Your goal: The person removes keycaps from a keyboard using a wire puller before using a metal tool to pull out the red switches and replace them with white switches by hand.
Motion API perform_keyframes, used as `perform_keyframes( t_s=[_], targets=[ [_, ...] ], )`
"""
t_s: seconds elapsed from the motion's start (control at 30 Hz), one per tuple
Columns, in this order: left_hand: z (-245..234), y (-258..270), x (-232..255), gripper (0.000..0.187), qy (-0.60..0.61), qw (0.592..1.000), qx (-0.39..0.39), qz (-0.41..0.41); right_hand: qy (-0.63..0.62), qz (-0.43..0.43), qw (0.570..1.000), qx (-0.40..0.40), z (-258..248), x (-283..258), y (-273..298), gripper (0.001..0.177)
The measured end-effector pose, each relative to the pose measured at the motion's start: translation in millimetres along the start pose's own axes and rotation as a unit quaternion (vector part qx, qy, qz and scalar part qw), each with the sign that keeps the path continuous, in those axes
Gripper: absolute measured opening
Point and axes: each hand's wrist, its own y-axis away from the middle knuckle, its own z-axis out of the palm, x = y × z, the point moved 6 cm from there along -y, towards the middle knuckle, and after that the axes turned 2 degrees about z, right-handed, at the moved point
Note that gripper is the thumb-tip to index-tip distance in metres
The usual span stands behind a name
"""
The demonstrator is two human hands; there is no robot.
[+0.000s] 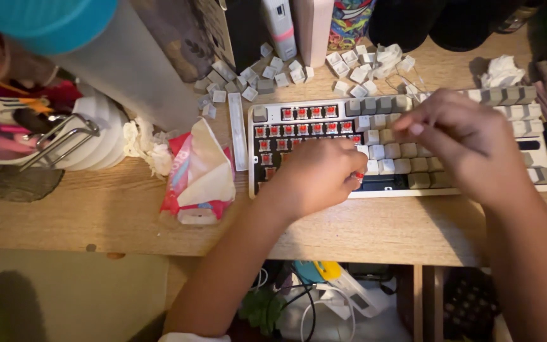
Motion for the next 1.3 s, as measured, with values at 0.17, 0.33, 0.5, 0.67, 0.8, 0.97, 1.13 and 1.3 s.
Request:
perform_keyframes(
  t_s=[0.17,0.33,0.5,0.67,0.8,0.97,1.13,1.3],
  targets=[
    [12.7,14.5,13.2,0.011,-0.054,0.996,0.024,-0.074,0.075,-0.01,0.997,-0.027,5.4,5.3,22.0,0.021],
    [9.3,32.0,27.9,0.018,-0.021,0.991,0.12,-0.057,0.097,-0.042,0.994,-0.027,19.6,-9.7,39.9,0.016],
    [11.2,36.5,27.4,0.017,-0.01,0.98,0.182,-0.085,0.114,0.037,0.993,-0.02,29.8,-17.1,45.7,0.017],
    [11.6,36.5,22.6,0.003,-0.011,0.973,0.198,-0.116,0.134,-0.018,0.991,-0.019,36.4,-15.4,45.4,0.021],
    [17.9,34.8,20.8,0.002,-0.023,0.968,0.216,-0.123,0.162,-0.01,0.987,-0.018,37.4,-9.4,41.9,0.02],
    [20.9,36.0,16.4,0.002,0.012,0.963,0.242,-0.115,0.174,0.06,0.983,-0.024,39.6,-9.0,30.3,0.032],
    [17.7,38.0,9.1,0.001,0.05,0.963,0.243,-0.101,0.18,0.104,0.977,-0.04,39.1,-6.9,23.4,0.031],
    [19.7,32.2,11.0,0.002,0.045,0.971,0.208,-0.109,0.177,0.101,0.978,-0.043,39.7,-4.7,22.3,0.028]
  ],
)
